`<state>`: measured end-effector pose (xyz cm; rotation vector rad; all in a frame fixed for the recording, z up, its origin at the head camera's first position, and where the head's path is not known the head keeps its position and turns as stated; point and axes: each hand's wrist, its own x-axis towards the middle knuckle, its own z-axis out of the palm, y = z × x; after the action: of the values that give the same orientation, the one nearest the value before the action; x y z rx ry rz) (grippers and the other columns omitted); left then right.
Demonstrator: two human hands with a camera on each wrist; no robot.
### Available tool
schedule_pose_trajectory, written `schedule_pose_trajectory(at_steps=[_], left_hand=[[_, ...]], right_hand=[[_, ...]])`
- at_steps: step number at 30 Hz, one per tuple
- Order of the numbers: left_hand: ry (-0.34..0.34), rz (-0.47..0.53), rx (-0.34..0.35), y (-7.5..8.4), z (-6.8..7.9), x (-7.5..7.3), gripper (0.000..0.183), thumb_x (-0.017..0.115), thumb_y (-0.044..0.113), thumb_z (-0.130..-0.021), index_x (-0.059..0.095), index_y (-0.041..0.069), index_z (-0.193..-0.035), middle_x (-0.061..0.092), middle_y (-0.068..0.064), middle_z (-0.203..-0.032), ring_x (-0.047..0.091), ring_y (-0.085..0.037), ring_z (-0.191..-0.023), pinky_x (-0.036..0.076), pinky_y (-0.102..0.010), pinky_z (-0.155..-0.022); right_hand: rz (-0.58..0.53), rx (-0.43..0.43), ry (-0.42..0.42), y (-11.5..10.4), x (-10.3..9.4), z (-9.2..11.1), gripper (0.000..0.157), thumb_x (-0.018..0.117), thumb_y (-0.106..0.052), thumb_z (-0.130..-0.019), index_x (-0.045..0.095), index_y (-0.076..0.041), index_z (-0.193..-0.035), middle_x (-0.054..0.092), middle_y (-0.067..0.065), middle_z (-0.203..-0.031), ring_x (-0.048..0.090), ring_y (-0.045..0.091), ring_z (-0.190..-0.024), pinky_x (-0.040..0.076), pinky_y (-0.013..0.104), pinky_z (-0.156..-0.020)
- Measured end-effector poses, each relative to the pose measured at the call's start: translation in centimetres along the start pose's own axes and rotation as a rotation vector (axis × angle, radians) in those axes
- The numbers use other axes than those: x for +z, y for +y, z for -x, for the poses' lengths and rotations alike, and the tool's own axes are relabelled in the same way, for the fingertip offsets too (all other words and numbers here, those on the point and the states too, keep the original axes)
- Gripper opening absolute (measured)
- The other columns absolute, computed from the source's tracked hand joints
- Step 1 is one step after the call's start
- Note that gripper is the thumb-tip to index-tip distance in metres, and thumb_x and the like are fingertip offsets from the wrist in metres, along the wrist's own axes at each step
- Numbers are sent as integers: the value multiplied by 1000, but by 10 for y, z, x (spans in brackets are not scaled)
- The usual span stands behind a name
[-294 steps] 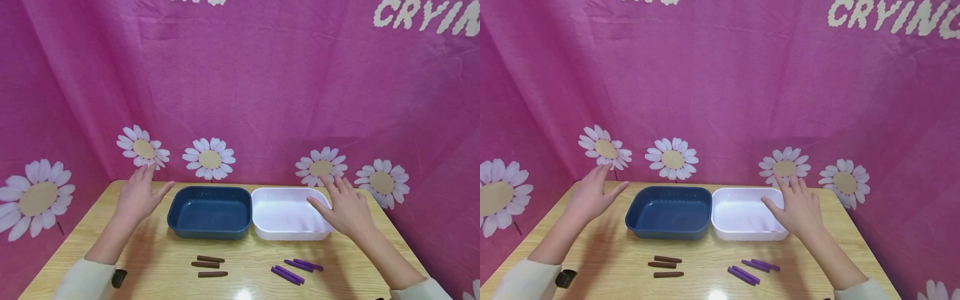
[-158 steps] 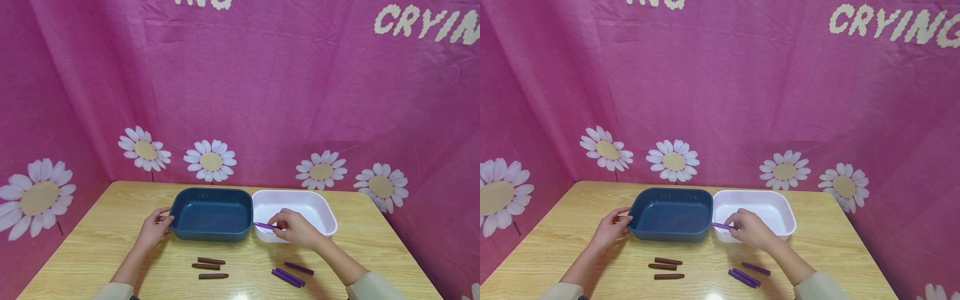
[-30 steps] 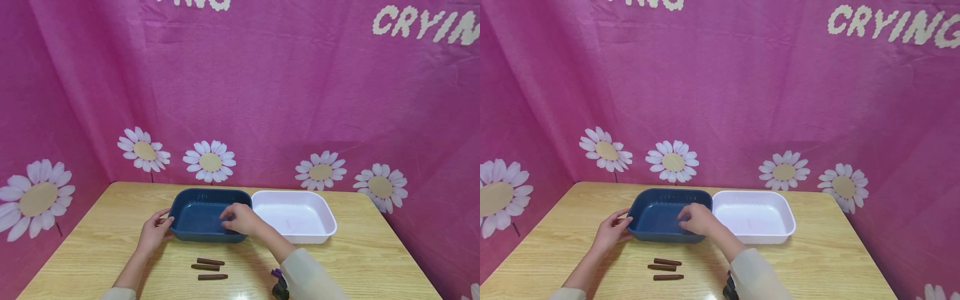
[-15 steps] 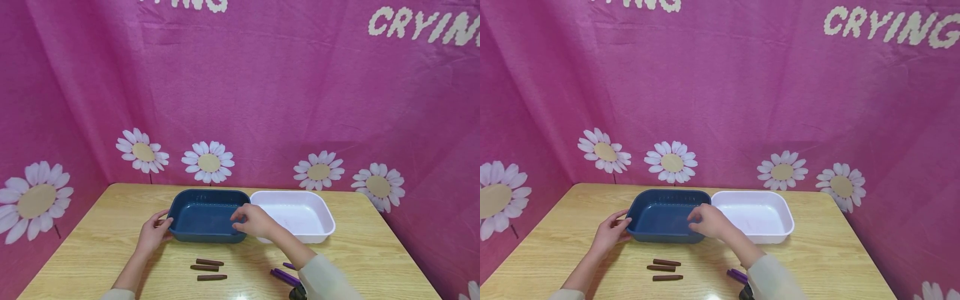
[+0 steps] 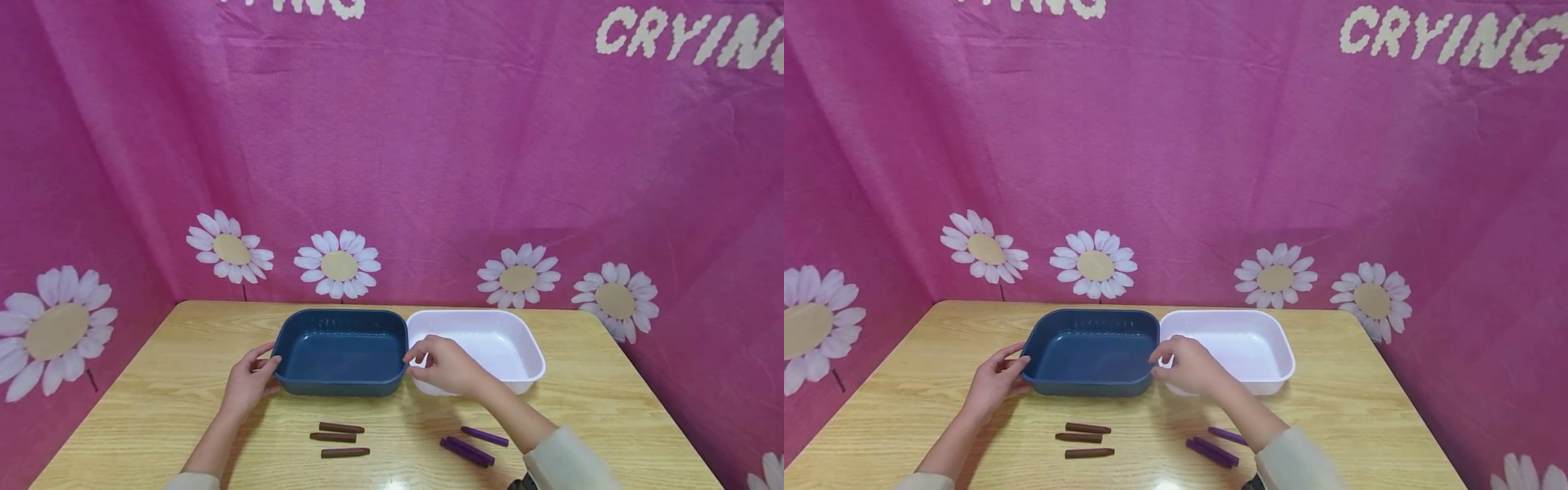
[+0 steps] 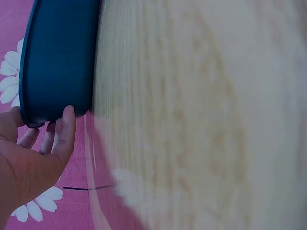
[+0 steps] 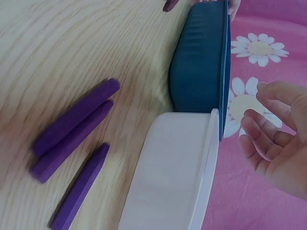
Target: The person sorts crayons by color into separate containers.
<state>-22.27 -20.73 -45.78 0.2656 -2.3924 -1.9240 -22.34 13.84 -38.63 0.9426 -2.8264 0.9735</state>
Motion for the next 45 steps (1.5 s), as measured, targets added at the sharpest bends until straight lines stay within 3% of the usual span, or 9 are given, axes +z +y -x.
schedule_pose_trajectory(at_steps=[6, 15, 33, 45], left_hand=[[6, 3, -1, 0, 0, 0, 43, 53, 15, -95, 44, 2, -136, 59, -11, -96, 62, -4, -67, 58, -29, -66], [7, -6, -13, -1, -1, 0, 43, 53, 16, -96, 45, 4, -136, 59, -18, -104, 61, -2, -71, 58, -31, -68], [0, -2, -14, -2, -1, 0, 42, 52, 18, -96, 45, 5, -136, 58, -22, -110, 61, -4, -74, 59, -32, -68], [-1, -1, -18, -1, 0, 0, 43, 52, 19, -96, 45, 5, -136, 57, -23, -110, 62, -5, -75, 59, -32, -69]], right_hand=[[6, 28, 8, 8, -8, 13, 14, 71, -12, -80, 70, -6, -93, 60, -1, -77, 49, 4, -65, 43, 17, -58], [0, 59, 19, 19, -16, 34, 13, 70, -13, -81, 70, -7, -92, 60, -3, -76, 50, 3, -66, 43, 17, -58], [-44, 113, -8, 44, -11, 74, 12, 68, -15, -84, 69, -6, -92, 61, -6, -77, 48, -2, -67, 44, 18, -59], [-84, 84, -27, 69, -4, 104, 13, 68, -13, -83, 68, -3, -91, 61, -3, -77, 48, -3, -66, 45, 18, -57]])
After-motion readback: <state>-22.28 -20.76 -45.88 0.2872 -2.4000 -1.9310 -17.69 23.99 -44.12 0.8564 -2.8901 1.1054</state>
